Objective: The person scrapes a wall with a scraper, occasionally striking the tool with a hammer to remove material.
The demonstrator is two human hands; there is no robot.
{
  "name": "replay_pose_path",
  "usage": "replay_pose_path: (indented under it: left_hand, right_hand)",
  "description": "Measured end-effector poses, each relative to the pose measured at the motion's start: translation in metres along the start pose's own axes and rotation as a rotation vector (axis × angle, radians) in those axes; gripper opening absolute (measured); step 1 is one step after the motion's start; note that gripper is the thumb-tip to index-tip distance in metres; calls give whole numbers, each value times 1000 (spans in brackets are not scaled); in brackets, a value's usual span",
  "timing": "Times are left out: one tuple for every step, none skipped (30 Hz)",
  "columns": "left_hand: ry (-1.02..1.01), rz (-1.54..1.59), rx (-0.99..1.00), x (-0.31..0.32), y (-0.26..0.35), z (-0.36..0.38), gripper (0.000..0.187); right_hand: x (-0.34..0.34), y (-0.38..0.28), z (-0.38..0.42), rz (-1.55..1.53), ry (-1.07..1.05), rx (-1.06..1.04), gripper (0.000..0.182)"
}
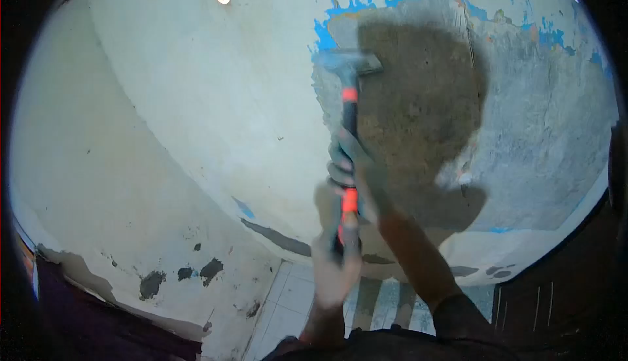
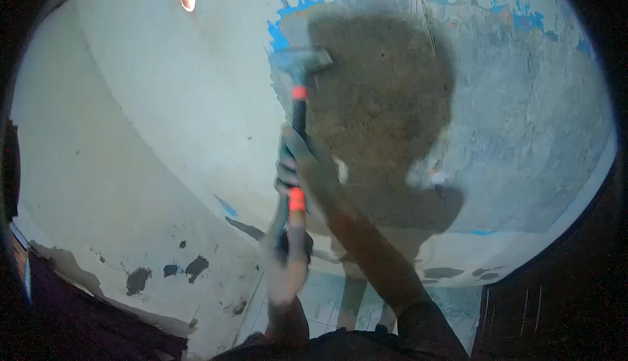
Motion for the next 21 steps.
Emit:
replay_pose_path:
  left_hand:
    - [8,27,26,6,0,2,47]
    - [5,30,-15,6,1,0,47]
    - [2,30,-72,5,7,1,48]
    - [6,27,-85,1,7,3,48]
    - [-15,81,-97,1,7,2,48]
    - [-34,135,-113,2,7,3,49]
    - [1,56,-22,6,-2,3,49]
    - [-9,45,-41,7,-5,5,49]
    - [-20,36,-50,9,-5,3,50]
    - [-17,38,-43,7,-1,0,50]
    - [-31,67,-82,2,4,0,50]
    - [-52,93,-122,0,6,1,50]
    - [-53,95,-122,0,2,0,50]
    - [-49,75,-65,0,-4,2,50]
    - [-45,49,-5,0,-5,4,50]
    - [-40,60,-3,1,-6,3,49]
    - [-34,61,13,0,-3,-2,49]
    - [-32,69,-32,-5,2,-5,49]
    - [-37,74,-94,-11,4,-2,49]
    - [-43,76,-106,-12,7,-3,49]
    - [-42,80,-118,-10,1,1,49]
  right_hand:
    - [-3,-1,4,-59,-21,-11,24]
    - [-2,-5,-1,-51,-26,-17,25]
    - [2,-8,-3,-49,-22,-12,25]
    - [2,-7,-4,-54,-17,-1,25]
    - [3,-10,-6,-71,-44,1,26]
    - [4,-10,-6,-88,-69,6,27]
    - [-1,-4,-5,-88,-67,18,27]
    - [-8,1,-5,-108,-69,0,30]
    - [-6,-3,-5,-124,-76,-26,33]
    - [-2,-9,-7,-59,-27,-17,37]
    - [2,-11,-9,-62,-27,-15,37]
    - [5,-11,-10,-81,-31,5,38]
    - [6,-11,-10,-92,-38,25,40]
    - [1,-5,-12,-120,-41,19,40]
    - [-2,-1,-10,-119,-41,25,40]
    - [-2,-2,-10,-109,-42,15,40]
    - [-1,-6,-13,-98,-46,2,39]
    - [4,-7,-16,-103,-49,3,39]
    - [9,-5,-16,-131,-23,18,40]
    - [11,-6,-16,-140,-3,29,41]
    - [3,0,-14,-139,5,39,41]
Point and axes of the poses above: each hand's wrist, its own z-axis away from the middle knuckle, its own x-axis out of the palm, y = z × x, the point moved 6 cm from there along -z, towards the middle knuckle, and after that the axes turned 1 degree about -y, right-handed, at the moved point
